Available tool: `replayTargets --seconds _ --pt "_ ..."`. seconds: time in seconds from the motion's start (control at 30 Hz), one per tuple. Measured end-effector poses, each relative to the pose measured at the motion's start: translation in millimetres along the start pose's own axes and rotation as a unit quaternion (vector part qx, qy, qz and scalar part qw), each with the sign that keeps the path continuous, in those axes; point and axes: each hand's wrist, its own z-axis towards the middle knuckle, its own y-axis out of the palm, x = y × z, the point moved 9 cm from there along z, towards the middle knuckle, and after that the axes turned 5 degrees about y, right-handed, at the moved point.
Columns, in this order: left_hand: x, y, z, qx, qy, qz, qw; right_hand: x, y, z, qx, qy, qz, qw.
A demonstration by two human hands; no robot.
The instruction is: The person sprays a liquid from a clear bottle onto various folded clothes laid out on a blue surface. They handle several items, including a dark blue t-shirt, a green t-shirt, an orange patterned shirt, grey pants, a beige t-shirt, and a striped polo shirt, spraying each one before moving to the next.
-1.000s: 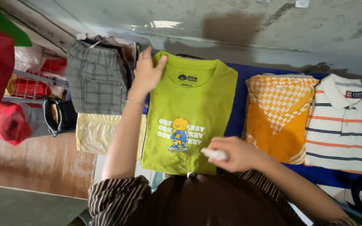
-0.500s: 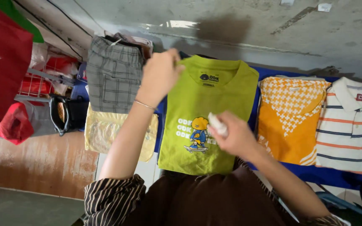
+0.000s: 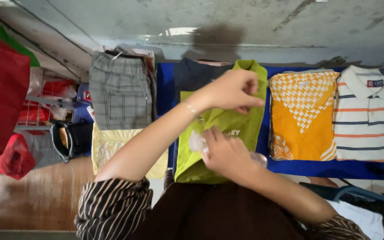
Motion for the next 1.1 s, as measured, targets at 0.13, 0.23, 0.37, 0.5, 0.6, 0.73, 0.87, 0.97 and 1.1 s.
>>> replayTargets --seconds 0.13,0.23,0.37,0.5,0.6,0.73,0.87,0.97,1.1 --pt "19.9 -61.1 -41.9 0.084 0.066 0.216 0.970 4.3 -5.9 -28.6 -0.001 -0.084 0.149 0.985" --pt "24.0 -110.3 -82.6 0.257 0.006 0.464 0.848 31.3 15.3 -57.0 -0.036 -0.163 0.209 0.963" --pt "34.3 -80.4 -93.4 0.370 0.132 0.508 0.767 130.5 33.6 -70.9 -0.028 0.014 0.311 0.950" --pt "-11.6 11.1 -46.0 0.367 0.127 0.196 0.900 338.9 136.2 -138.0 0.146 0.346 0.546 0.749" --pt "-75.8 117.3 10.7 0.241 0.012 -0.070 0.968 451.7 225.3 -221.9 0.285 0.431 0.701 0.492" --pt "-263.2 247.7 52.9 0.257 -0.154 -0.317 0.900 459.7 290.5 -250.7 0.120 0.505 0.763 0.387" --pt "-392.4 321.2 43.7 0.298 -0.361 -0.363 0.806 435.2 294.1 -238.5 0.049 0.461 0.824 0.327" --pt "-395.4 332.9 30.0 0.275 -0.445 -0.341 0.781 424.7 268.3 -233.2 0.053 0.439 0.841 0.310" --pt "-343.2 331.1 25.5 0.191 -0.547 -0.375 0.724 411.8 189.4 -230.7 0.087 0.383 0.879 0.270"
